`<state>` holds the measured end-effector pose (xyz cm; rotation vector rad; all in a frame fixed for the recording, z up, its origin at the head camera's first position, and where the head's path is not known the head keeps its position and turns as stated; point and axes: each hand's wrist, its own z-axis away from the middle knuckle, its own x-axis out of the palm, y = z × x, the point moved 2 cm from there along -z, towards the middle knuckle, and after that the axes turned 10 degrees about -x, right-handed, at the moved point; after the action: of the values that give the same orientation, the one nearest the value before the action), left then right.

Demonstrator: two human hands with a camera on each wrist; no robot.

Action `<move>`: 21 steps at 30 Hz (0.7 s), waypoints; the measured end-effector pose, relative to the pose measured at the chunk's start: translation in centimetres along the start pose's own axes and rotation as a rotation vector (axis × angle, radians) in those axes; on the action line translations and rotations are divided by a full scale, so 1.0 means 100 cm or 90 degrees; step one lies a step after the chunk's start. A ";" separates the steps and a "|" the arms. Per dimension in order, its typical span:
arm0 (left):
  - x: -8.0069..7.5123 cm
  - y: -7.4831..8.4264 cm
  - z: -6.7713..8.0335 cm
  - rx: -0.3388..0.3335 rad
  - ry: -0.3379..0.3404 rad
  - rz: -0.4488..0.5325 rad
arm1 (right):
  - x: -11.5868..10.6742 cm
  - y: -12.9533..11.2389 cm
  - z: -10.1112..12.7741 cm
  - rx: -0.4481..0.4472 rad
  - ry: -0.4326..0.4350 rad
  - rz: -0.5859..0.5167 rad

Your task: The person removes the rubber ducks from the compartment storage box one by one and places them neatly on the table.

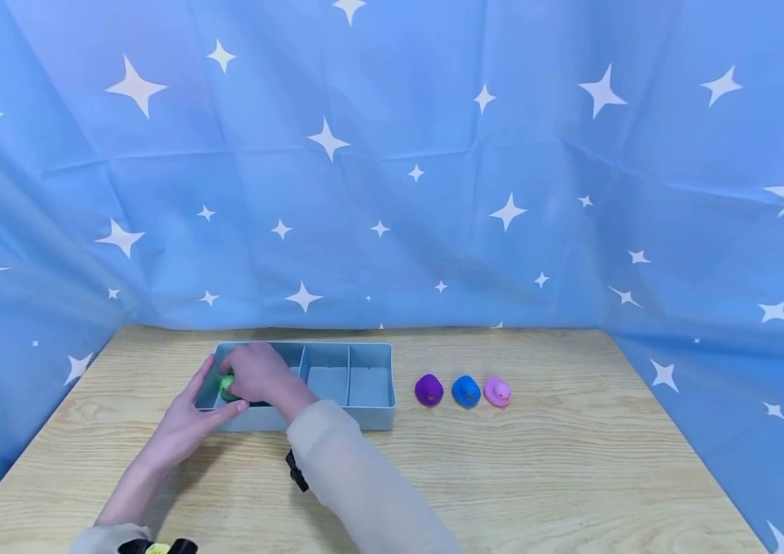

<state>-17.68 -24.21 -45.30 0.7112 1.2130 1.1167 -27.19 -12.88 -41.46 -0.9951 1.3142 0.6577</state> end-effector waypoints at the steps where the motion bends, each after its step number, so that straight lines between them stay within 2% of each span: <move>1: 0.000 0.000 0.000 0.000 0.000 0.000 | 0.000 0.000 -0.001 0.004 -0.001 0.007; 5: 0.001 0.001 0.000 0.003 -0.004 -0.002 | 0.000 0.000 -0.001 0.016 0.004 0.020; 8: 0.000 0.002 0.001 0.004 -0.004 -0.012 | 0.000 0.001 0.000 0.014 0.015 0.002; 16: 0.000 0.002 0.001 -0.015 0.006 -0.046 | -0.009 0.004 0.010 0.038 0.073 -0.187; 21: 0.000 0.000 0.001 -0.032 0.005 -0.061 | -0.022 0.009 0.025 0.040 0.121 -0.257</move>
<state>-17.62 -24.21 -45.28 0.6043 1.2091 1.0686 -27.14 -9.94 -39.63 -1.2487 1.2373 0.2166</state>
